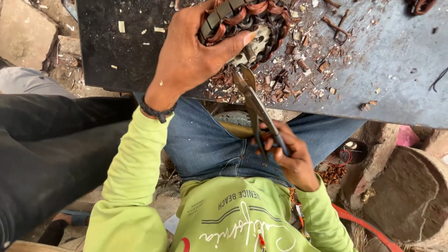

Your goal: Stripping old copper windings from a fan motor stator using a pair of pliers.

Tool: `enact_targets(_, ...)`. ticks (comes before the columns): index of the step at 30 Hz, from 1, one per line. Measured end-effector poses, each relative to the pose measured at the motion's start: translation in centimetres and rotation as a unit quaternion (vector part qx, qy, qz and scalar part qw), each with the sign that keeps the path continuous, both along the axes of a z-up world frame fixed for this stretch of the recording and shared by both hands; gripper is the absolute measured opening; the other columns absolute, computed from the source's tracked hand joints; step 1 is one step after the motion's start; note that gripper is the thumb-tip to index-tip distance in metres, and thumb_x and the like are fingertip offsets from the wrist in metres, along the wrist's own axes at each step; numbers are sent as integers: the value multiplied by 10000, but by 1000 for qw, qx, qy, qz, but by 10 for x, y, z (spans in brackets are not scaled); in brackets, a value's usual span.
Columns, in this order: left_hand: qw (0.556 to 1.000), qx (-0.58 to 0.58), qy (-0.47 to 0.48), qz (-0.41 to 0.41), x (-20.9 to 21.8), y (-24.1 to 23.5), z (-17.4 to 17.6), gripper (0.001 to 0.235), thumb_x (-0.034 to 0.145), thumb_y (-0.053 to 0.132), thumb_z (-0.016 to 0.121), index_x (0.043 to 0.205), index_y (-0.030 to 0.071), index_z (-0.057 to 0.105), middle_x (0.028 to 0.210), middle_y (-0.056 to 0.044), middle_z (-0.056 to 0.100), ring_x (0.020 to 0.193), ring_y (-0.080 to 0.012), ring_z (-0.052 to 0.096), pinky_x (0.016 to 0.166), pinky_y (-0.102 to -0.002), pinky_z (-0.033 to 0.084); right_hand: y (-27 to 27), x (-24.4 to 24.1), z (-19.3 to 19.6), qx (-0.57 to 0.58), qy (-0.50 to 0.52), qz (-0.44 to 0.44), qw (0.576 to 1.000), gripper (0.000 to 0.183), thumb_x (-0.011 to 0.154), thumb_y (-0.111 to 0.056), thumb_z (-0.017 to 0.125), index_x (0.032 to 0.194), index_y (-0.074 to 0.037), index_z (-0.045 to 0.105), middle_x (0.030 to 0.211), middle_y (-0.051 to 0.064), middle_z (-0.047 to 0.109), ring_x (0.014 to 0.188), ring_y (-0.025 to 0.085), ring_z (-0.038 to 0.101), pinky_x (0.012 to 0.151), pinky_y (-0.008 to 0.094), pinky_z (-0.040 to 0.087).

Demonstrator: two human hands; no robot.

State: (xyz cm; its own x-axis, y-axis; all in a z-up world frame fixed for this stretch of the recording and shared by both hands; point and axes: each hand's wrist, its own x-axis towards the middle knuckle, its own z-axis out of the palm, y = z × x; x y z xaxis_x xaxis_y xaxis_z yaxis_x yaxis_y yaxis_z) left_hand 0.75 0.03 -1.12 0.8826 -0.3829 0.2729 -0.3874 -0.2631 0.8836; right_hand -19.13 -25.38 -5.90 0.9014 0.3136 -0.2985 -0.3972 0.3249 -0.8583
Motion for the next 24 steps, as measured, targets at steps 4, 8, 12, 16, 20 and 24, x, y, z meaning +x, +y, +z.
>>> enact_targets(4,999,9,29,30,-6,-7,6,297,1030,283,840,1182,55,724,894,-8,682,722,-40,556,638,-235,450,8,-12,-45,88,90,36,991,540,989,-431,681,1282,8,569,1018,86,576,892,182,545,802,312,445)
enact_targets(8,999,14,18,46,-15,-7,2,281,1033,270,847,1146,45,723,778,-3,641,685,-42,560,626,-223,445,14,-30,-76,84,112,46,989,541,1036,-447,650,1177,74,623,849,60,550,779,152,468,729,297,385)
enact_targets(12,997,-60,4,51,-18,-9,0,300,1065,248,823,1188,13,684,829,-3,672,717,-46,595,669,-213,480,20,-12,-45,77,87,62,991,516,1032,-465,618,1147,38,601,875,42,564,791,144,488,746,296,407)
enact_targets(16,993,-81,39,77,-25,-12,6,310,1027,223,819,1173,-13,680,878,-36,689,758,-74,600,688,-224,499,16,2,-18,3,98,117,988,492,1005,-487,589,1129,-11,605,921,35,618,834,135,548,791,289,451)
enact_targets(20,992,-75,35,96,-28,-13,-2,326,1012,233,827,1187,-5,690,863,-31,698,736,-60,615,660,-211,501,11,-20,-61,4,82,95,992,445,998,-466,639,1032,-24,601,839,-1,536,753,102,467,694,275,403)
enact_targets(24,986,-123,23,115,-33,-19,-4,324,1028,243,824,1206,11,685,885,1,720,728,-25,646,662,-195,520,25,-29,-98,17,88,55,994,413,978,-415,701,904,-35,560,723,-27,466,635,78,385,564,263,330)
